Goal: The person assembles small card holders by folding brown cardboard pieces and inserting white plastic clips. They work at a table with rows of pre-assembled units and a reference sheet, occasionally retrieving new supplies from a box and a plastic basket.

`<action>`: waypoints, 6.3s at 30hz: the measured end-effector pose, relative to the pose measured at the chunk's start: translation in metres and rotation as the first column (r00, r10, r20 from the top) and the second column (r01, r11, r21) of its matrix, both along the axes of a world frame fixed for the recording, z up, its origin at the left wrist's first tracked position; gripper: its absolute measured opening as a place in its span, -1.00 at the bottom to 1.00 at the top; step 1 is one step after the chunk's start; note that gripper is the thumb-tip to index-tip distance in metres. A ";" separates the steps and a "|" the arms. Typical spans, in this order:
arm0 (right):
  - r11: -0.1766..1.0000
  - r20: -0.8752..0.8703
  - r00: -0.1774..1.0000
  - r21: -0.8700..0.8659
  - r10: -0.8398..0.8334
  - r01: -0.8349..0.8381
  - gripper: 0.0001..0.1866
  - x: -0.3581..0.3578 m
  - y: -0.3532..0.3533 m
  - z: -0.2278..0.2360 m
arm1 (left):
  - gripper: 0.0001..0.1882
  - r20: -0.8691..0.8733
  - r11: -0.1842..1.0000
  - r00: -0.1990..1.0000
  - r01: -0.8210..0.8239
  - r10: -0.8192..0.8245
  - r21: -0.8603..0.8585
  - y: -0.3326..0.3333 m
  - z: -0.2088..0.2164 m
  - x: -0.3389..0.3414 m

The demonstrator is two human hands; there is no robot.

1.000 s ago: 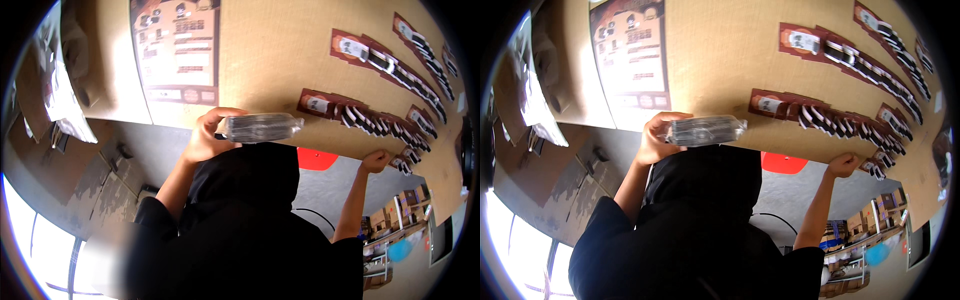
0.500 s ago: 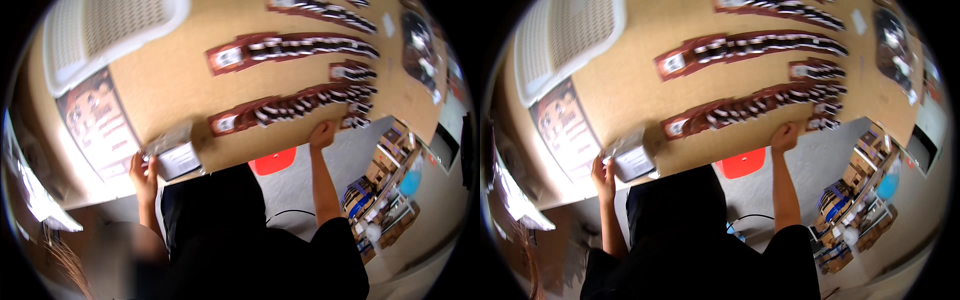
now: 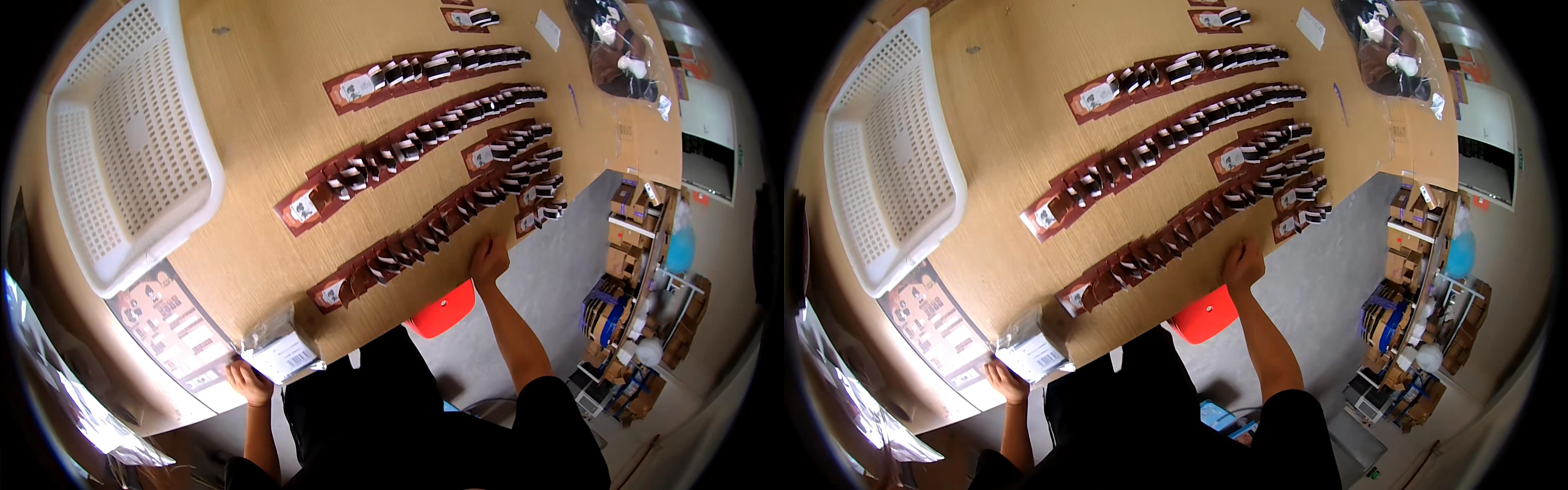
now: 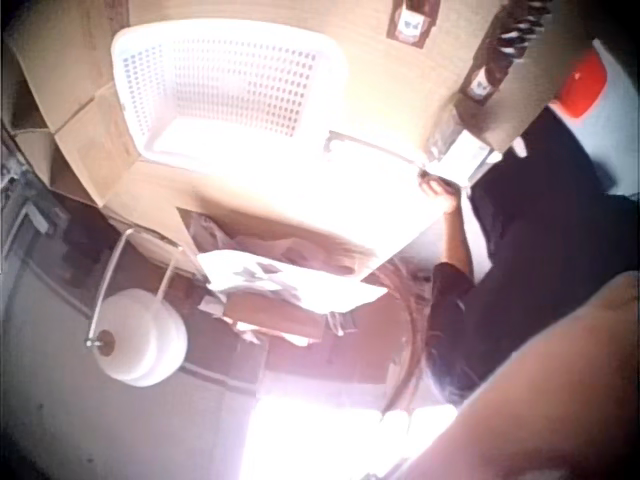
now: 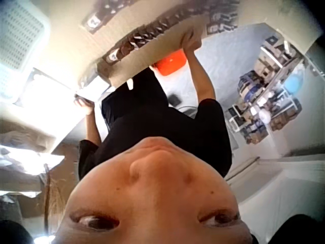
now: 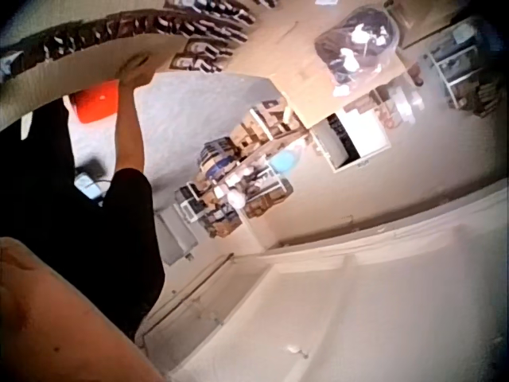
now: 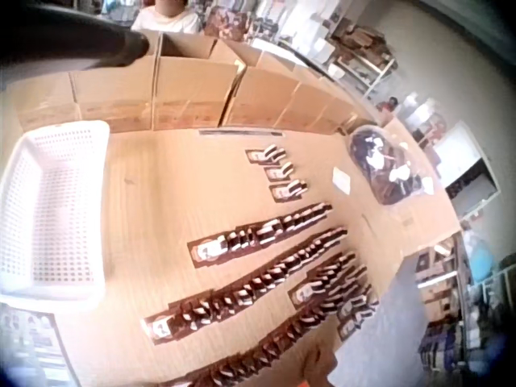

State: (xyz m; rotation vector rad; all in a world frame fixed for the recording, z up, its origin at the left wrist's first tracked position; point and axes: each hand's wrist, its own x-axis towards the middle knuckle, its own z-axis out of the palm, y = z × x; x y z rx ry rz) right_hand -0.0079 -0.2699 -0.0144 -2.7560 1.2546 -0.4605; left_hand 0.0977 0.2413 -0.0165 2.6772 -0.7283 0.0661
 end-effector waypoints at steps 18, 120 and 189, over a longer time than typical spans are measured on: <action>1.000 -0.052 0.999 -0.016 0.011 -0.012 -0.91 0.004 0.002 0.004 | -0.50 0.009 0.996 0.997 0.083 -0.083 0.025 0.009 -0.003 -0.002; 0.950 0.258 0.948 0.202 0.185 -0.240 -0.86 -0.017 -0.011 -0.012 | -0.77 -0.115 0.964 0.993 -0.062 0.033 -0.257 -0.006 0.016 0.008; 0.933 0.299 0.918 0.166 0.260 -0.318 -0.83 -0.017 -0.015 -0.015 | -0.86 -0.046 0.919 0.996 0.058 -0.083 -0.390 0.000 0.019 0.024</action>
